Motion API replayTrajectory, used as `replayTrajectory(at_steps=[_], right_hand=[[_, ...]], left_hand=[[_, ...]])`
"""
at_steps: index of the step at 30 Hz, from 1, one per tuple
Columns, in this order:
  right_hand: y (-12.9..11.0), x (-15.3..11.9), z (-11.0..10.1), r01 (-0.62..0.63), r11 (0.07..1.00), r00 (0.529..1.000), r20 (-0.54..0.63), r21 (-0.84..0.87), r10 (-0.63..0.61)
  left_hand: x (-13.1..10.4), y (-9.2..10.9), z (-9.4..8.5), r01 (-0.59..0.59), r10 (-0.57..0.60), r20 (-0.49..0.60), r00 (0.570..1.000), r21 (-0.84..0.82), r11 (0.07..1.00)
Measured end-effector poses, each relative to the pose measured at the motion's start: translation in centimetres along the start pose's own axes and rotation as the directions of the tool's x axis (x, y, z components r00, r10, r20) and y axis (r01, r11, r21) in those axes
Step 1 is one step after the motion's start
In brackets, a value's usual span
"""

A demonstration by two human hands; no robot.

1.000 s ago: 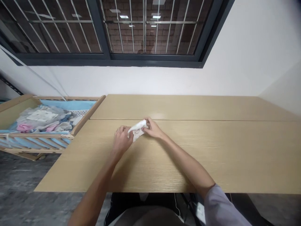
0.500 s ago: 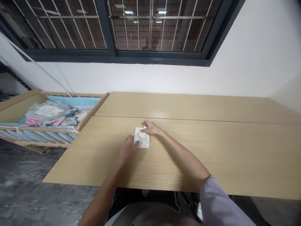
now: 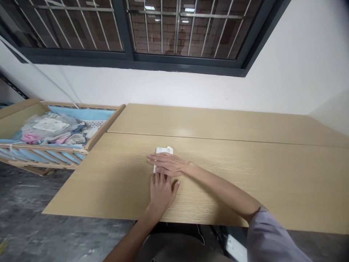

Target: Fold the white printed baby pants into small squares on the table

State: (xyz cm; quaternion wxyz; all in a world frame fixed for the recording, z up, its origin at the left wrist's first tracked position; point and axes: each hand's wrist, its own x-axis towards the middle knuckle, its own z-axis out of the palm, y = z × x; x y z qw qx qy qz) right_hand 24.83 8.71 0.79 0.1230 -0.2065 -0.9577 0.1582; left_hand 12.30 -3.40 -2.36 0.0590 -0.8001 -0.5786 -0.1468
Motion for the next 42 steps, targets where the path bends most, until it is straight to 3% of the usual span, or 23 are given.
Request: replayTrajectory(at_steps=[5, 14, 19, 22, 25, 28, 30, 33, 36, 42], right_hand=[[1.2, -0.9, 1.8, -0.014, 0.995, 0.999, 0.039, 0.098, 0.010], [5.3, -0.2, 0.0, -0.119, 0.991, 0.993, 0.029, 0.066, 0.117], [6.4, 0.5, 0.6, -0.161, 0.986, 0.987, 0.011, 0.049, 0.160], [6.7, 0.4, 1.0, -0.229, 0.968, 0.973, -0.017, 0.103, 0.231], [6.9, -0.2, 0.9, -0.369, 0.907, 0.907, -0.136, 0.204, 0.400], [6.8, -0.9, 0.7, -0.474, 0.831, 0.766, -0.329, 0.292, 0.552], [6.3, -1.1, 0.7, -0.492, 0.806, 0.699, -0.403, 0.327, 0.591], [5.4, -0.9, 0.9, -0.492, 0.803, 0.703, -0.391, 0.336, 0.594], [4.5, -0.3, 1.3, -0.526, 0.799, 0.717, -0.353, 0.291, 0.601], [2.0, 0.8, 2.6, -0.579, 0.760, 0.635, -0.422, 0.294, 0.647]], left_hand=[[-0.4, 0.0, 0.3, 0.000, 0.000, 0.012, 1.000, -0.017, 1.000], [-0.2, -0.1, 0.1, 0.017, -0.017, 0.037, 0.999, -0.001, 1.000], [-0.1, 0.2, 0.4, 0.041, -0.040, 0.032, 0.999, -0.001, 0.999], [0.4, -0.3, -0.2, 0.033, -0.033, 0.033, 0.999, -0.019, 0.999], [1.4, -1.9, -1.5, 0.061, -0.061, 0.008, 0.998, -0.063, 0.996], [2.7, -4.0, -2.4, 0.199, -0.201, -0.023, 0.979, -0.066, 0.978], [3.7, -5.2, -2.5, 0.287, -0.287, -0.010, 0.958, -0.042, 0.957], [5.3, -6.2, -2.0, 0.356, -0.355, 0.117, 0.928, 0.014, 0.934], [6.7, -6.5, -1.3, 0.346, -0.336, 0.233, 0.912, 0.000, 0.938], [7.0, -7.5, -0.7, 0.303, -0.252, 0.298, 0.921, -0.143, 0.942]])
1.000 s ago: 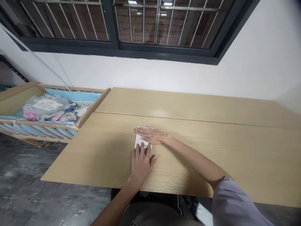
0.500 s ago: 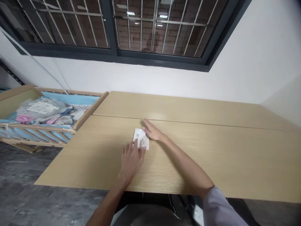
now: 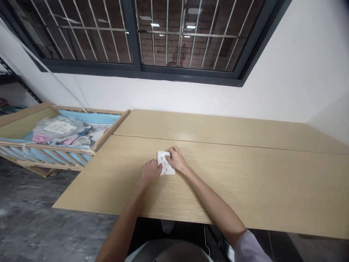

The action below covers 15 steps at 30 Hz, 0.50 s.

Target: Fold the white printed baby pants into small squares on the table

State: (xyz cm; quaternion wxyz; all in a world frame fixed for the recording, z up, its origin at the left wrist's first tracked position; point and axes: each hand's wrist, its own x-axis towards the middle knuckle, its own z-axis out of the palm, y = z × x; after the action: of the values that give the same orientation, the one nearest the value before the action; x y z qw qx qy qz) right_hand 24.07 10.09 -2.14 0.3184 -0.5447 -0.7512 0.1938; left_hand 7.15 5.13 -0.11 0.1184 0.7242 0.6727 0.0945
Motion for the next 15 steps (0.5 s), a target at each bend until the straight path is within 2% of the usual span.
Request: replayTrajectory(at_steps=[2, 4, 8, 10, 13, 15], right_hand=[[-1.6, -1.2, 0.8, -0.026, 1.000, 0.999, -0.025, 0.006, 0.027], [-3.7, -2.7, 1.6, -0.046, 0.999, 0.999, -0.018, 0.015, 0.046], [-9.3, -6.4, 3.5, -0.015, 0.991, 0.998, 0.065, 0.136, 0.007], [-12.3, -8.2, 4.3, -0.022, 0.957, 0.988, 0.151, 0.288, -0.023], [-16.4, -10.6, 6.0, -0.151, 0.823, 0.951, 0.309, 0.547, -0.031], [-18.8, -11.9, 7.7, -0.310, 0.634, 0.891, 0.450, 0.709, -0.067]], left_hand=[[-1.2, -0.8, -0.8, -0.022, 0.022, -0.005, 1.000, -0.045, 0.999], [-3.1, -2.1, -2.3, -0.054, 0.054, -0.007, 0.999, -0.089, 0.995], [-8.7, -6.4, -7.1, -0.102, 0.125, 0.063, 0.990, -0.288, 0.952], [-11.8, -9.1, -9.5, -0.017, 0.067, 0.140, 0.988, -0.331, 0.944], [-15.9, -13.0, -11.9, 0.126, -0.045, 0.243, 0.969, -0.330, 0.936], [-17.9, -15.1, -12.6, 0.189, -0.099, 0.271, 0.958, -0.330, 0.925]])
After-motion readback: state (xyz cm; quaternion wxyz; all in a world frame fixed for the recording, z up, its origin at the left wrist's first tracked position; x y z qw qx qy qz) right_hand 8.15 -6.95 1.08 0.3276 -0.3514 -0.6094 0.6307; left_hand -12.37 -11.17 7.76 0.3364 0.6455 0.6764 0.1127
